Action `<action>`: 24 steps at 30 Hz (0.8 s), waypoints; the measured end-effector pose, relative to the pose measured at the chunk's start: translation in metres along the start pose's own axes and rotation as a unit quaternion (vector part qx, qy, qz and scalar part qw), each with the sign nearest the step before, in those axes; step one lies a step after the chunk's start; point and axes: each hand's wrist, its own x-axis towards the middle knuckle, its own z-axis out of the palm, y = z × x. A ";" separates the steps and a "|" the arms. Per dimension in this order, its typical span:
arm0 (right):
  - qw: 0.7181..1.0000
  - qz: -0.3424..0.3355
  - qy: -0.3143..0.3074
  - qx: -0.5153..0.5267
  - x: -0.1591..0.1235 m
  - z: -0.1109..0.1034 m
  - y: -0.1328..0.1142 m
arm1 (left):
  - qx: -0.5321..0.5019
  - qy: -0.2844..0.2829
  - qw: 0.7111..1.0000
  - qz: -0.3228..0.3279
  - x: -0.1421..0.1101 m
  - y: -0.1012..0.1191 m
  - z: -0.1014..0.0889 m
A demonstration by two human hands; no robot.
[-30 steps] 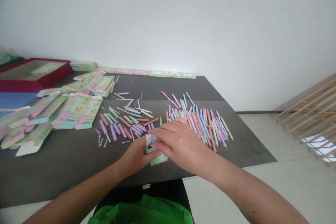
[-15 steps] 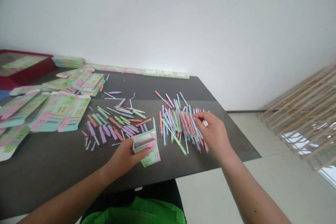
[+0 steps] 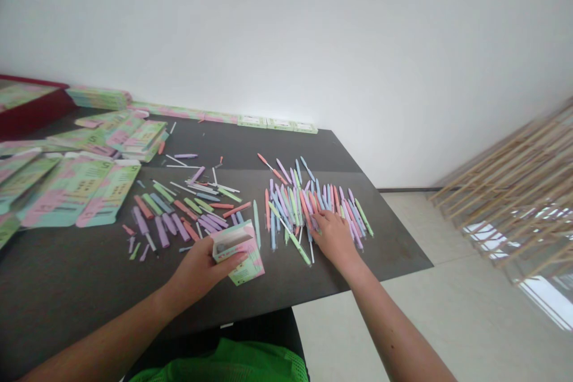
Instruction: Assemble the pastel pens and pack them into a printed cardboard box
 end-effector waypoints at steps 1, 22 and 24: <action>1.000 -0.001 -0.006 -0.003 -0.001 0.002 0.001 | -0.001 -0.003 1.000 -0.002 0.000 0.000 0.000; 0.978 0.202 -0.057 0.012 0.004 0.003 0.027 | -0.036 -0.005 0.999 -0.008 0.001 -0.001 0.002; 0.975 0.211 -0.068 0.007 0.006 0.006 0.025 | -0.030 -0.001 1.000 -0.007 0.001 -0.001 0.002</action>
